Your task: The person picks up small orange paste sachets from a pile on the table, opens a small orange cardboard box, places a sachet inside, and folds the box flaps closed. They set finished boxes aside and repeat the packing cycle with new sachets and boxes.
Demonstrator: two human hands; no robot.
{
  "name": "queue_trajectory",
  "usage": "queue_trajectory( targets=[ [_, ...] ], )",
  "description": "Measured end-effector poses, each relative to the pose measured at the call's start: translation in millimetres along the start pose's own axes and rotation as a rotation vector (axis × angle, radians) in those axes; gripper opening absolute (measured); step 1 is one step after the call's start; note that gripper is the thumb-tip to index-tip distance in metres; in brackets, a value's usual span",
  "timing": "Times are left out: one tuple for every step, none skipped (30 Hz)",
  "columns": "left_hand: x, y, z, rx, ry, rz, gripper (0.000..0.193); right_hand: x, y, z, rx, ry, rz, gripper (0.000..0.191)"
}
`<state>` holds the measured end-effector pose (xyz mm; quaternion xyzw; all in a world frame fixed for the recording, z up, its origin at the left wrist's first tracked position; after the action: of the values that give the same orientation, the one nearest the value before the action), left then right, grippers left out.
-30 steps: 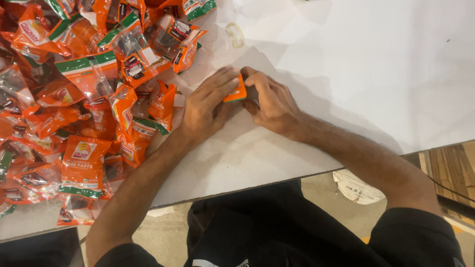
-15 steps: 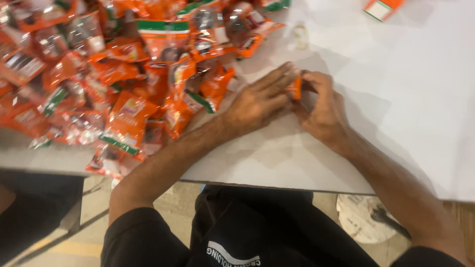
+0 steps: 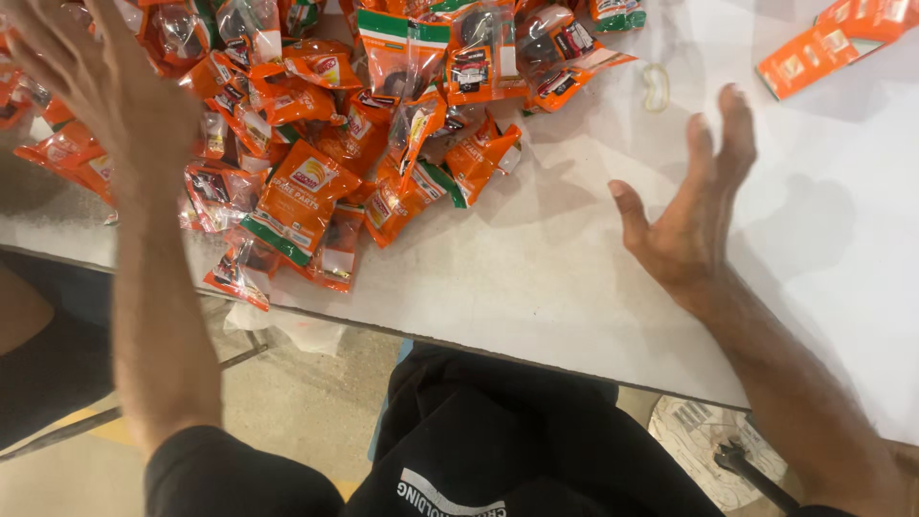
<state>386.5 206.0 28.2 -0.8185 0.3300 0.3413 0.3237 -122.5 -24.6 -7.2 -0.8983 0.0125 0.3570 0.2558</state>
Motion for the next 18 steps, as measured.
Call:
queue_trajectory(
  targets=[
    [22.0, -23.5, 3.0, -0.018, -0.099, -0.024, 0.076, 3.3, -1.6, 1.1, -0.004, -0.016, -0.012, 0.082],
    [35.4, -43.7, 2.0, -0.034, -0.199, -0.051, 0.074, 6.0, -3.8, 2.5, -0.005, -0.032, -0.020, 0.080],
    [44.1, -51.8, -1.4, -0.188, -0.446, -0.034, 0.067, 8.2, -6.1, 3.4, 0.002, -0.025, -0.061, 0.079],
    [43.5, -49.8, -3.2, -0.348, -0.694, -0.017, 0.060, 9.3, -9.1, 4.2, 0.010, -0.024, -0.102, 0.079],
    [31.8, -32.0, -5.1, -0.311, -0.428, -0.023, 0.063, 9.8, -12.8, 5.1, 0.019, -0.024, -0.141, 0.078],
    [11.4, -4.8, -6.0, -0.268, -0.155, -0.020, 0.067, 11.3, -15.9, 4.8, 0.089, -0.061, -0.247, 0.075],
    [-10.4, 30.0, -1.4, -0.364, -0.234, 0.230, 0.076, 12.8, -20.9, 5.4, 0.162, -0.096, -0.354, 0.072],
    [-35.0, 70.1, 5.2, -0.488, -0.292, 0.489, 0.086, 14.6, -26.3, 6.4, 0.236, -0.136, -0.466, 0.070],
    [-58.4, 109.4, 13.2, -0.628, -0.330, 0.710, 0.097, 17.4, -32.1, 7.2, 0.319, -0.281, -0.739, 0.072],
    [-82.8, 166.0, 28.3, -0.144, -0.220, 0.737, 0.090, 19.7, -37.2, 8.2, 0.397, -0.423, -1.011, 0.075],
    [-102.4, 212.6, 38.9, 0.347, -0.113, 0.740, 0.085, 21.1, -42.2, 9.7, 0.474, -0.561, -1.282, 0.078],
    [-121.4, 243.2, 57.0, 0.561, 0.054, 0.988, 0.072, 23.0, -46.5, 12.3, 0.614, -0.512, -1.504, 0.077],
    [-129.7, 273.7, 66.0, 0.849, 0.423, 0.806, 0.039, 23.9, -49.5, 15.3, 0.756, -0.452, -1.725, 0.077],
    [-131.3, 288.1, 71.7, 0.775, 0.278, 0.884, 0.043, 23.2, -49.9, 18.1, 0.904, -0.380, -1.942, 0.076],
    [-130.3, 299.3, 73.8, 0.694, 0.134, 0.960, 0.047, 19.3, -46.1, 19.9, 0.849, -0.385, -1.746, 0.069],
    [-128.1, 299.8, 73.9, 0.614, -0.012, 1.030, 0.051, 13.0, -39.9, 21.1, 0.793, -0.384, -1.553, 0.061],
    [-124.4, 296.9, 69.8, 0.619, 0.040, 0.982, 0.052, 8.5, -34.0, 22.3, 0.737, -0.376, -1.362, 0.054],
    [-121.7, 288.4, 63.2, 0.624, 0.096, 0.931, 0.052, 7.9, -30.0, 22.8, 0.616, -0.392, -1.128, 0.055]
  ],
)
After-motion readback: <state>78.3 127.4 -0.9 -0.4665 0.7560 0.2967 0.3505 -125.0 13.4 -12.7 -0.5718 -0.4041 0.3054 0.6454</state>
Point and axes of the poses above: each hand's wrist, its own z-axis away from the middle knuckle, its own x-axis out of the palm, y = z × x, the point moved 1 cm from there along -z, towards the middle knuckle, and after that the axes turned 11 degrees about -z, right-handed, at the moved point
